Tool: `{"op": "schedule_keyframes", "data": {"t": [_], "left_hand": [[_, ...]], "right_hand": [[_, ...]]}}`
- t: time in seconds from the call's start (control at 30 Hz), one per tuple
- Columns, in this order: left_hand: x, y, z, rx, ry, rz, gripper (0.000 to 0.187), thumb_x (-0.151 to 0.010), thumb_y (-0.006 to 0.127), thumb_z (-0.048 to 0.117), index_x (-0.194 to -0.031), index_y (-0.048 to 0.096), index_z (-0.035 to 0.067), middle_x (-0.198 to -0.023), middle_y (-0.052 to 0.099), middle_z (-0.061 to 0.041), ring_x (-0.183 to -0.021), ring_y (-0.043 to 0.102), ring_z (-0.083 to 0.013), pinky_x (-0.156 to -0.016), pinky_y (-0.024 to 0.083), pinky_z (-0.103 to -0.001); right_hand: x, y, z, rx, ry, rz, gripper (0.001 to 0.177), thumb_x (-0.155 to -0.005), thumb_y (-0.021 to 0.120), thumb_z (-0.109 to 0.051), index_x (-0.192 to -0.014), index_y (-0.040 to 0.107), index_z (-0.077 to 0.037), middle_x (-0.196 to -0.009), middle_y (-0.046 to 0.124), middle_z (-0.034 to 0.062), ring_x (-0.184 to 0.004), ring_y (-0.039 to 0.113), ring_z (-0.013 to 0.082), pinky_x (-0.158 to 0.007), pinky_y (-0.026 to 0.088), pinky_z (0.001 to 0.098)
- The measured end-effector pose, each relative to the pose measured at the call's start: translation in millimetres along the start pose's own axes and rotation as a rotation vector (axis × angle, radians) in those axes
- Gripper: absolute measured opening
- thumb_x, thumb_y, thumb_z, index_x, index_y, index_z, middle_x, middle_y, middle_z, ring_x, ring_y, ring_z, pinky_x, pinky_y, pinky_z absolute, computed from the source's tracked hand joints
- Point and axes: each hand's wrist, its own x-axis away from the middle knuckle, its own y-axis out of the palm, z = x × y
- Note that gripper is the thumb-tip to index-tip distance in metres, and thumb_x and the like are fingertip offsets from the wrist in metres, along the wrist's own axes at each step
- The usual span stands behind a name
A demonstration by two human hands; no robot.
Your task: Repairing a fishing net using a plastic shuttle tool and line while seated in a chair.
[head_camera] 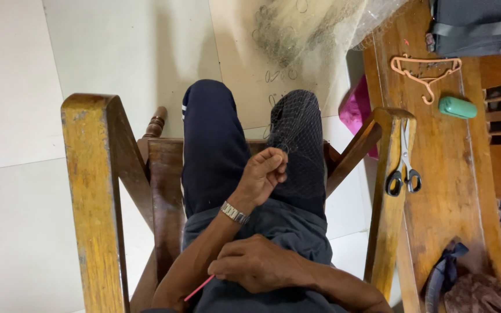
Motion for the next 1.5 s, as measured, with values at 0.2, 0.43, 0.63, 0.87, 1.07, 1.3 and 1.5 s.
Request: {"op": "schedule_keyframes", "data": {"t": [0.2,0.43,0.63,0.87,1.07,1.3,1.5], "left_hand": [[-1,-3,-3,0.024,0.063,0.065,0.007,-0.079,0.067,0.008,-0.076,0.062,0.005,-0.096,0.056,-0.007,-0.062,0.047,-0.0087,-0.057,0.041,-0.024],[-1,-2,6,0.103,0.124,0.008,0.004,-0.076,0.064,0.004,-0.075,0.060,0.004,-0.094,0.056,-0.008,-0.063,0.048,-0.0092,-0.061,0.041,-0.023],[-8,-4,10,0.178,0.154,-0.059,0.006,-0.068,0.057,-0.002,-0.068,0.059,0.003,-0.079,0.052,-0.009,-0.064,0.044,-0.0128,-0.058,0.037,-0.024],[-18,-22,3,0.024,0.197,0.021,0.018,-0.070,0.061,-0.012,-0.077,0.059,0.005,-0.083,0.057,-0.007,-0.061,0.047,-0.0117,-0.056,0.041,-0.022],[-12,-15,0,-0.068,0.222,0.044,0.017,-0.074,0.065,-0.009,-0.078,0.057,0.006,-0.087,0.059,-0.008,-0.059,0.046,-0.0098,-0.055,0.042,-0.020],[-15,-20,6,-0.008,0.179,0.190,0.013,-0.074,0.056,-0.008,-0.078,0.055,0.005,-0.078,0.060,-0.012,-0.053,0.048,-0.0142,-0.050,0.040,-0.026],[-26,-9,8,-0.092,-0.253,0.192,0.033,-0.087,0.056,0.036,-0.089,0.061,0.003,-0.072,0.063,-0.009,-0.050,0.053,-0.0104,-0.042,0.041,-0.021]], "right_hand": [[-21,-3,-10,-0.234,0.076,-0.031,0.012,-0.092,0.054,-0.003,-0.102,0.055,0.003,-0.091,0.060,0.0170,-0.079,0.063,0.0301,-0.068,0.051,0.0351],[-50,-3,-24,-0.249,-0.021,-0.022,0.011,-0.094,0.052,-0.004,-0.102,0.055,0.004,-0.093,0.061,0.0182,-0.083,0.064,0.0316,-0.072,0.054,0.0369],[-74,14,-8,-0.196,-0.047,-0.047,0.013,-0.096,0.046,-0.007,-0.096,0.054,0.003,-0.087,0.059,0.0153,-0.076,0.060,0.0307,-0.068,0.047,0.0369],[-84,20,9,-0.146,0.055,0.041,0.012,-0.093,0.053,-0.008,-0.101,0.057,0.000,-0.089,0.062,0.0118,-0.077,0.062,0.0231,-0.070,0.050,0.0292],[-86,18,11,-0.192,0.079,0.052,0.017,-0.094,0.051,-0.011,-0.105,0.057,0.001,-0.086,0.059,0.0121,-0.072,0.060,0.0220,-0.067,0.049,0.0290],[-74,11,7,-0.210,0.060,0.064,0.015,-0.094,0.050,-0.009,-0.102,0.055,0.003,-0.087,0.059,0.0137,-0.075,0.060,0.0251,-0.068,0.049,0.0312],[-48,-11,-17,-0.283,0.126,0.001,0.015,-0.095,0.047,-0.007,-0.098,0.055,0.005,-0.091,0.061,0.0173,-0.080,0.062,0.0297,-0.072,0.050,0.0349]]}}
